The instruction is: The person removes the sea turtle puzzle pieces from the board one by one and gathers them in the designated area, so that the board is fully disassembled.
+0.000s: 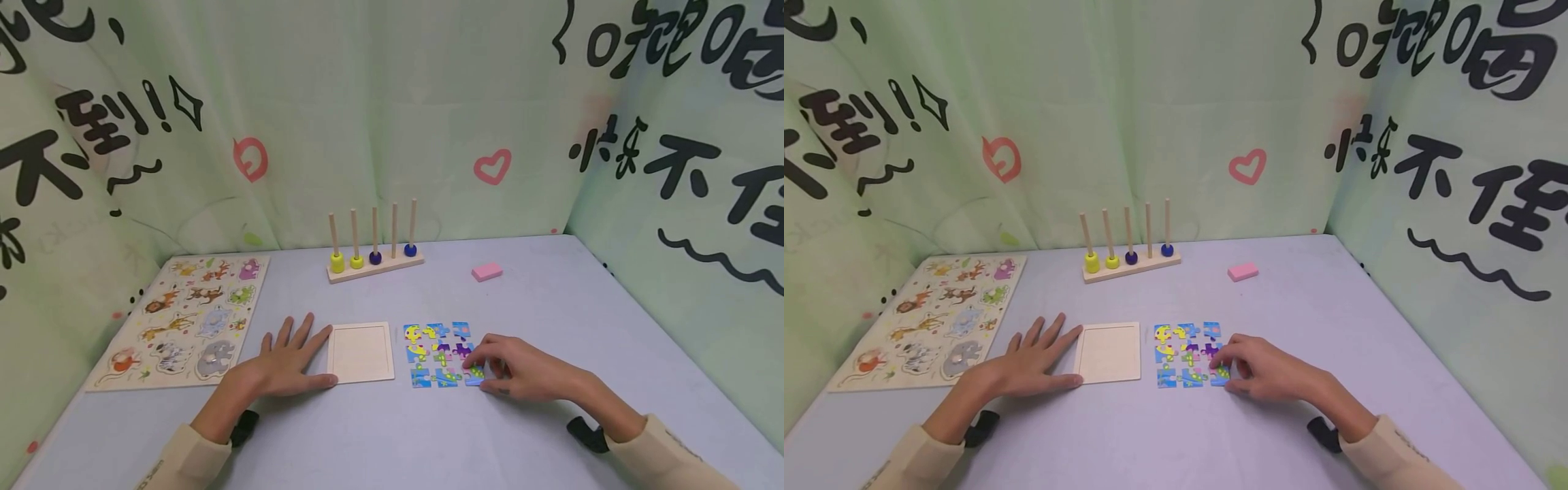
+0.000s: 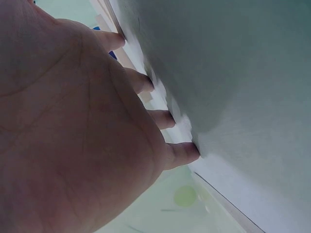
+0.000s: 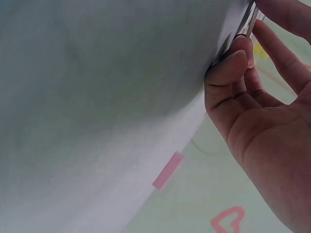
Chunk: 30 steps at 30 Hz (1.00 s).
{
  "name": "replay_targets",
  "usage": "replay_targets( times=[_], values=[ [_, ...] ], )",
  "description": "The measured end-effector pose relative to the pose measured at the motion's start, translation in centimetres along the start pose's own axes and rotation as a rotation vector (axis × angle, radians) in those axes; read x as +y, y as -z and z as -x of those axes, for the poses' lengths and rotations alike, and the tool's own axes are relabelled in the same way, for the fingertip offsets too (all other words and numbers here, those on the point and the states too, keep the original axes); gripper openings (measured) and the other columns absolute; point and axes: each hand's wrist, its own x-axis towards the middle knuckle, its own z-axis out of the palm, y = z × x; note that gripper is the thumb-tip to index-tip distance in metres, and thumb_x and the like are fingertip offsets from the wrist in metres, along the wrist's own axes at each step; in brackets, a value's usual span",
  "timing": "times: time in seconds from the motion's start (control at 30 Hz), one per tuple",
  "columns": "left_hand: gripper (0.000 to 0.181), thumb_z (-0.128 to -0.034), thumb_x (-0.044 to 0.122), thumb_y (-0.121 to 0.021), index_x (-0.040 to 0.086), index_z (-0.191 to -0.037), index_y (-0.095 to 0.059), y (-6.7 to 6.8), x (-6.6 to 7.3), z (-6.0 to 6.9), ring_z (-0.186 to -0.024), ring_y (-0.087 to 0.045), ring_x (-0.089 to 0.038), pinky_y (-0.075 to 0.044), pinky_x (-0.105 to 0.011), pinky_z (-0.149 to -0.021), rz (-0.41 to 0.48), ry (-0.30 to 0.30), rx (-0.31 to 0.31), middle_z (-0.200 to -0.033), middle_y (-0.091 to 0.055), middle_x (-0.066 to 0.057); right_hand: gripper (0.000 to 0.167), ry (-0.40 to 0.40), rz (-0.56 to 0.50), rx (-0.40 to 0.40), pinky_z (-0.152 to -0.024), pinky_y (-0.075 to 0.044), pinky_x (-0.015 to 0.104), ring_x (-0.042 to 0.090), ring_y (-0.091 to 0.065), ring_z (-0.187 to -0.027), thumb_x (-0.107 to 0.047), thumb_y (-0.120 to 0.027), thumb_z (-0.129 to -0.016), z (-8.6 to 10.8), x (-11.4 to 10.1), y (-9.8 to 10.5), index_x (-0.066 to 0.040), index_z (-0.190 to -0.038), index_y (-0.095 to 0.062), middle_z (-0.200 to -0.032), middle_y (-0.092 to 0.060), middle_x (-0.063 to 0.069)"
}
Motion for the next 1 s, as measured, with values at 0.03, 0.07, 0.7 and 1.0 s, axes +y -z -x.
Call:
replay_targets(
  times=[0.03, 0.07, 0.7, 1.0],
  values=[
    [0.106, -0.0907, 0.082, -0.054, 0.022, -0.171, -0.022, -0.2, -0.2, -0.1, -0.163, 0.006, -0.056, 0.000, -0.083, -0.123, -0.003, -0.003, 0.006, -0.180, -0.001, -0.021, 0.031, 0.000, 0.002, 0.000, -0.070, -0.048, 0.019, 0.003, -0.053, -0.082, -0.015, -0.081, -0.093, 0.0, 0.0, 0.0, -0.025, -0.122, -0.076, -0.104, -0.062, -0.008],
    [0.106, -0.0904, 0.083, -0.054, 0.022, -0.171, -0.022, -0.2, -0.2, -0.2, -0.163, 0.007, -0.056, 0.000, -0.083, -0.123, -0.002, -0.002, 0.007, -0.180, 0.000, -0.020, 0.031, -0.001, 0.003, 0.000, -0.070, -0.048, 0.019, 0.002, -0.053, -0.082, -0.016, -0.081, -0.093, 0.0, 0.0, 0.0, -0.025, -0.122, -0.076, -0.104, -0.062, -0.008],
    [0.109, -0.0881, 0.086, -0.054, 0.023, -0.171, -0.021, -0.7, -0.5, -0.9, -0.164, 0.008, -0.052, 0.001, -0.080, -0.125, -0.019, 0.013, 0.012, -0.180, 0.000, -0.018, 0.029, -0.021, 0.007, 0.001, -0.071, -0.048, 0.019, 0.003, -0.052, -0.084, -0.016, -0.082, -0.092, 0.0, 0.1, 0.0, -0.025, -0.119, -0.076, -0.104, -0.060, -0.006],
    [0.099, -0.0951, 0.072, -0.058, 0.019, -0.170, -0.023, 0.0, 0.5, 0.0, -0.162, 0.003, -0.058, -0.005, -0.084, -0.122, -0.035, 0.000, -0.004, -0.179, -0.003, -0.022, 0.030, -0.034, -0.001, -0.006, -0.071, -0.048, 0.019, 0.003, -0.052, -0.083, -0.016, -0.082, -0.093, 0.0, 0.0, -0.1, -0.025, -0.120, -0.076, -0.103, -0.059, -0.006]
  ],
)
